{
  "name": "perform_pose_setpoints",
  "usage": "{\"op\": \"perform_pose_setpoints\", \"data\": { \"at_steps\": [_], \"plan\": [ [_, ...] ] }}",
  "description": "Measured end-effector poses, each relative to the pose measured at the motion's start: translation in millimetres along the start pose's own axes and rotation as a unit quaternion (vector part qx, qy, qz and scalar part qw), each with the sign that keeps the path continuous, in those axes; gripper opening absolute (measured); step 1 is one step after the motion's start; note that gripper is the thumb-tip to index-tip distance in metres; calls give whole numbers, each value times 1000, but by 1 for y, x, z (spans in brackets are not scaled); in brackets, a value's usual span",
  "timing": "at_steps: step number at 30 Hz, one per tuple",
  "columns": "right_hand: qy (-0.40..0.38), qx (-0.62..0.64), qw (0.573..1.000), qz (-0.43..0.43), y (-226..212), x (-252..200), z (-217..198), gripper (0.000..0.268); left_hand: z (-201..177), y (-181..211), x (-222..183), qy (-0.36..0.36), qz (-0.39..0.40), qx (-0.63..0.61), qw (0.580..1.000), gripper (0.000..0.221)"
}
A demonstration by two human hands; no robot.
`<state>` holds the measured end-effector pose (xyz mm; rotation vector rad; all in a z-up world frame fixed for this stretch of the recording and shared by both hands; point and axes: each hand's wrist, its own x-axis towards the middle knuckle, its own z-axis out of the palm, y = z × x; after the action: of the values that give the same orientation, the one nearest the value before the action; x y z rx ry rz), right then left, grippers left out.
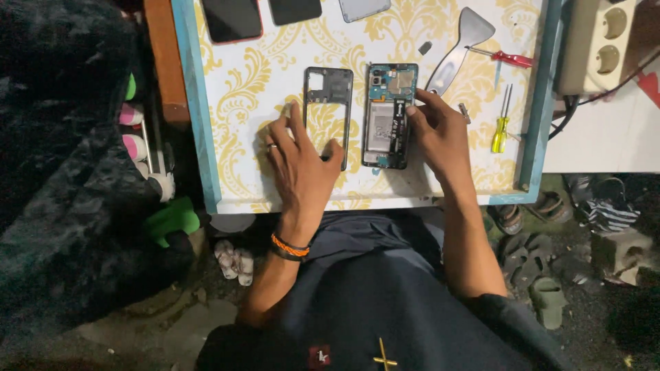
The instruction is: Disassembling a smartphone by removing screws, prying the internal frame, and disconnecting flex cables.
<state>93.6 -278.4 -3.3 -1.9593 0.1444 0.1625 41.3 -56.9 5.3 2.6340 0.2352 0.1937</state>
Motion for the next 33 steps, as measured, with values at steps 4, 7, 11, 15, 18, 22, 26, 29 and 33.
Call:
{"op": "perform_pose_setpoints", "data": {
  "at_steps": [4,7,11,15,18,22,26,29,33],
  "plan": [
    [10,-53,998,-43,-3,7,15,29,-6,-16,4,17,-2,-5,1000,70],
    [38,-114,990,-74,-15,3,18,25,-7,-29,5,40,2,-6,999,57],
    [48,-148,984,-84,-36,-7,19,26,-19,-36,7,69,20,-14,997,43],
    [37,-146,986,-75,-39,-7,14,26,-15,-50,10,84,28,-27,996,38],
    [27,-173,981,-84,-26,5,6,20,-12,-55,9,84,31,-35,995,33],
    [75,-235,957,-156,-9,47,-4,26,-10,-60,5,66,38,-44,996,35],
    [79,-273,950,-132,-11,83,-8,18,-4,-67,1,41,25,-39,998,37],
    [76,-273,950,-132,-4,87,-6,13,-10,-62,1,42,16,-41,998,38],
    [90,-231,959,-140,0,86,-8,14,-19,-49,4,51,20,-39,998,42]
  ]
}}
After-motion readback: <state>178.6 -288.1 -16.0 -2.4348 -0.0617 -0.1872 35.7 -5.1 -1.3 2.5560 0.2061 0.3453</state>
